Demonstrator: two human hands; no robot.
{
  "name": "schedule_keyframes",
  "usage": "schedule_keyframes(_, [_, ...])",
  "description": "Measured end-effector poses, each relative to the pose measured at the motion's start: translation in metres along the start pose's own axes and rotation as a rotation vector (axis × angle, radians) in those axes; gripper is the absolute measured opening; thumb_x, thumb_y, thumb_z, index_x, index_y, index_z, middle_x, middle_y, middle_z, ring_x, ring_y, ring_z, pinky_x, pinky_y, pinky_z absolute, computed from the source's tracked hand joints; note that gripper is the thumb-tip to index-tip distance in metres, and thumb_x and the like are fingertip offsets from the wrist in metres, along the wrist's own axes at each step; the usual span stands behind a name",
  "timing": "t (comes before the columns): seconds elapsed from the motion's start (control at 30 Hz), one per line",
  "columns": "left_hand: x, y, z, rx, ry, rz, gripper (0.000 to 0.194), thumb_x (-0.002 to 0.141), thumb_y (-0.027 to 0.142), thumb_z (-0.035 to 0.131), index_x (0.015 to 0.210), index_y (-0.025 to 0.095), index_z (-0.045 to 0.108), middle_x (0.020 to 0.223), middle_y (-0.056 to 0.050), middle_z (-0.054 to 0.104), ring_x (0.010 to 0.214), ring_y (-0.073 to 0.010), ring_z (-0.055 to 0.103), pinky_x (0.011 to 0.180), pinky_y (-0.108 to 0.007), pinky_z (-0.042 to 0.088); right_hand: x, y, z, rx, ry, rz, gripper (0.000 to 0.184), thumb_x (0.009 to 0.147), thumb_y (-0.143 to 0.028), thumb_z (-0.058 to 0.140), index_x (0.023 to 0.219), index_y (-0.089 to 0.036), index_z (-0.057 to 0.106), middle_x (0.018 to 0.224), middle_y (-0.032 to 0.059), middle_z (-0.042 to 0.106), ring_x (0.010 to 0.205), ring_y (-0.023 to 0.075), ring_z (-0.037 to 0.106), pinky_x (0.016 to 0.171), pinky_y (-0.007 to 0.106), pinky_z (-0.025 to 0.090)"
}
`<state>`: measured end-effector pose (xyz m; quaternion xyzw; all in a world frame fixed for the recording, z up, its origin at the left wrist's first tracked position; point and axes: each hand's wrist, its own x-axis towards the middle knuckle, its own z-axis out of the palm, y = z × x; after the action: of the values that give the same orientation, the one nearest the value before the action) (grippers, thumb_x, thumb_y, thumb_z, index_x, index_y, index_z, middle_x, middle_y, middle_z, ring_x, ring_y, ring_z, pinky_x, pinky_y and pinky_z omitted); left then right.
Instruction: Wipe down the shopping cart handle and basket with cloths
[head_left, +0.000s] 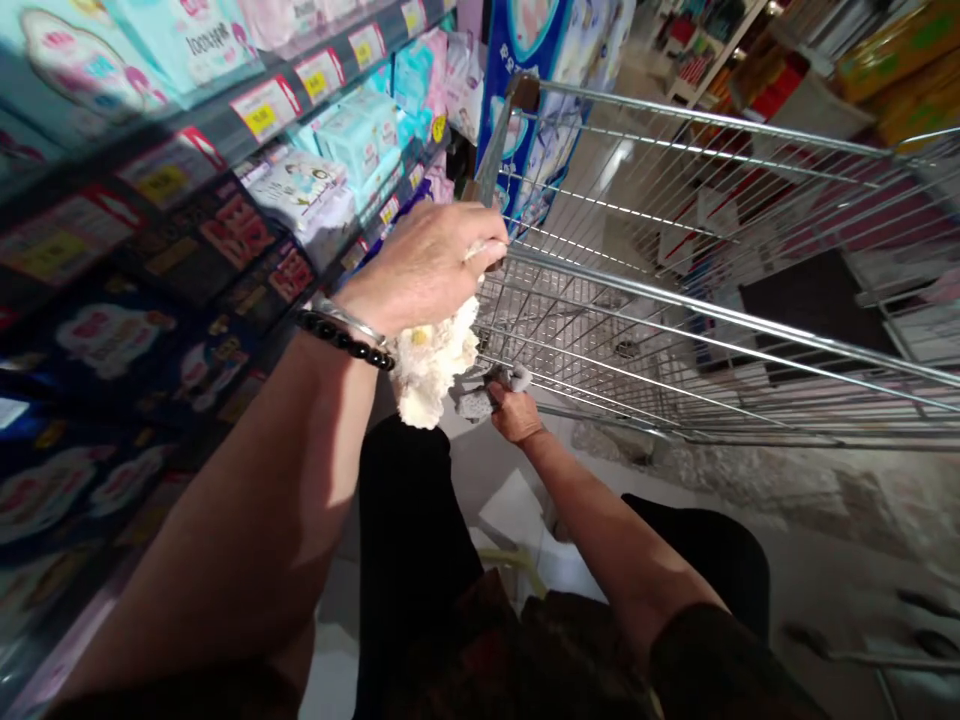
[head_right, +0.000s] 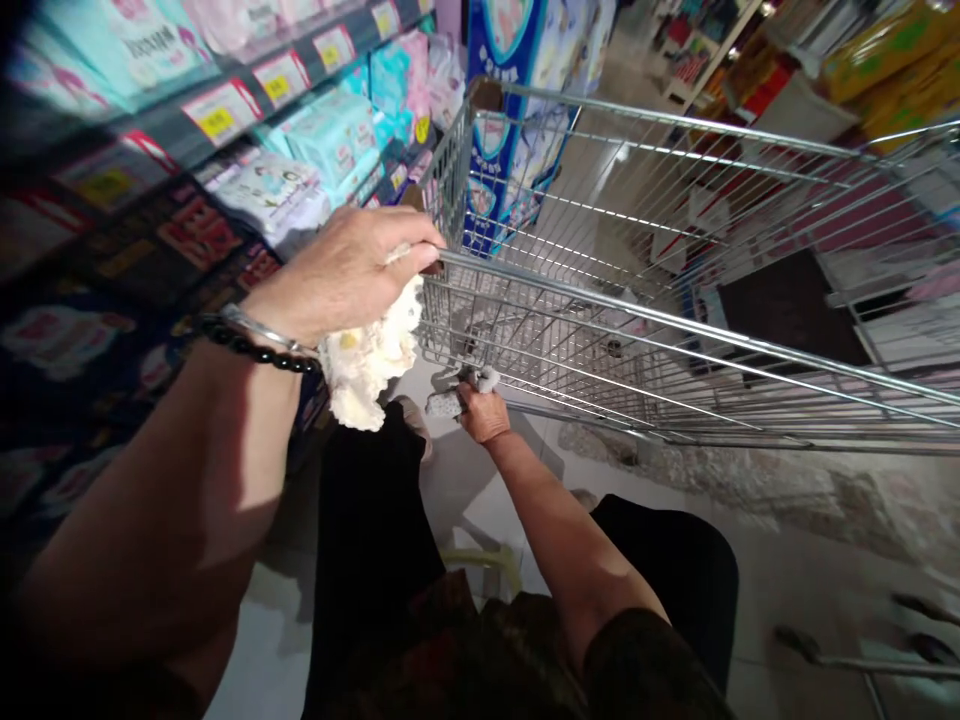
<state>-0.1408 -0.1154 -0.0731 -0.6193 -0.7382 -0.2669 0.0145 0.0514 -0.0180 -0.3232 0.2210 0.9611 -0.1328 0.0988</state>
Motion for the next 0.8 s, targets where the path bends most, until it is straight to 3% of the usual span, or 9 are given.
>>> schedule_keyframes(0.07, [0.001,0.001,0.000,-0.015,0.008,-0.008,0.029,0.102,0.041,0.040,0.100,0.033,0.067,0.108,-0.004,0.071,0.104,-0.0280,0.064,0.094,-0.044,0.045,-0.007,0.005,-0.015,-0.002,0.026,-0.035,0.050,0.088,-0.012,0.056,0.135,-0.023,0.069,0.123,0.0125,0.075,0.112,0.0298,0.070,0.095,0.037,0.056])
schedule_keyframes(0.17, [0.002,0.003,0.001,-0.008,0.034,-0.010,0.031,0.102,0.038,0.040,0.105,0.027,0.069,0.109,-0.004,0.073,0.103,-0.0241,0.064,0.097,-0.040,0.046,-0.025,0.017,-0.048,0.042,0.253,-0.097,0.050,0.082,-0.006,0.057,0.128,-0.018,0.072,0.119,0.0127,0.073,0.113,0.0271,0.067,0.098,0.034,0.054])
schedule_keyframes(0.33, [0.004,0.009,0.000,-0.021,0.036,-0.045,0.033,0.100,0.036,0.044,0.105,0.021,0.072,0.107,-0.007,0.073,0.100,-0.0235,0.064,0.095,-0.040,0.047,-0.082,0.036,-0.156,0.176,0.943,-0.102,0.042,0.086,-0.010,0.055,0.124,-0.017,0.071,0.102,0.0085,0.067,0.098,0.0234,0.065,0.091,0.037,0.058])
schedule_keyframes(0.43, [0.003,0.013,0.000,-0.028,0.030,-0.083,0.032,0.097,0.037,0.045,0.104,0.021,0.072,0.107,-0.008,0.073,0.100,-0.0236,0.064,0.093,-0.040,0.047,-0.119,0.033,-0.221,0.183,1.374,-0.189,0.035,0.096,-0.017,0.056,0.128,-0.023,0.068,0.107,0.0073,0.065,0.108,0.0252,0.065,0.097,0.045,0.057])
schedule_keyframes(0.5, [0.002,0.016,0.000,-0.045,0.024,-0.095,0.031,0.097,0.038,0.045,0.103,0.022,0.071,0.106,-0.008,0.072,0.098,-0.0236,0.064,0.092,-0.040,0.048,-0.130,0.024,-0.239,0.181,1.592,-0.245,0.036,0.100,-0.021,0.061,0.136,-0.028,0.066,0.119,0.0081,0.063,0.119,0.0268,0.063,0.102,0.048,0.055])
schedule_keyframes(0.53, [0.000,0.018,0.000,-0.059,0.020,-0.097,0.031,0.098,0.039,0.045,0.103,0.023,0.071,0.105,-0.008,0.073,0.097,-0.0236,0.065,0.092,-0.040,0.048,-0.129,0.019,-0.236,0.177,1.619,-0.265,0.039,0.101,-0.022,0.064,0.139,-0.030,0.065,0.125,0.0085,0.061,0.123,0.0274,0.062,0.103,0.048,0.055])
schedule_keyframes(0.6, [-0.003,0.021,0.001,-0.082,0.018,-0.102,0.031,0.101,0.040,0.045,0.104,0.025,0.072,0.107,-0.007,0.073,0.100,-0.0242,0.066,0.095,-0.041,0.049,-0.114,0.010,-0.210,0.149,1.464,-0.263,0.042,0.102,-0.022,0.063,0.143,-0.030,0.065,0.131,0.0098,0.060,0.123,0.0280,0.062,0.103,0.048,0.055])
schedule_keyframes(0.73, [-0.008,0.024,0.002,-0.085,0.030,-0.047,0.032,0.104,0.038,0.043,0.109,0.023,0.070,0.112,-0.007,0.071,0.106,-0.0230,0.064,0.098,-0.041,0.048,-0.062,0.011,-0.118,0.013,0.774,-0.189,0.044,0.100,-0.011,0.056,0.140,-0.020,0.070,0.130,0.0164,0.070,0.122,0.0305,0.065,0.108,0.048,0.055])
schedule_keyframes(0.8, [-0.008,0.024,0.002,-0.081,0.023,-0.029,0.032,0.105,0.035,0.042,0.112,0.019,0.069,0.113,-0.009,0.070,0.105,-0.0213,0.062,0.098,-0.039,0.048,-0.043,0.017,-0.083,-0.015,0.580,-0.176,0.047,0.097,-0.011,0.058,0.142,-0.018,0.070,0.138,0.0193,0.070,0.132,0.0338,0.062,0.116,0.051,0.051])
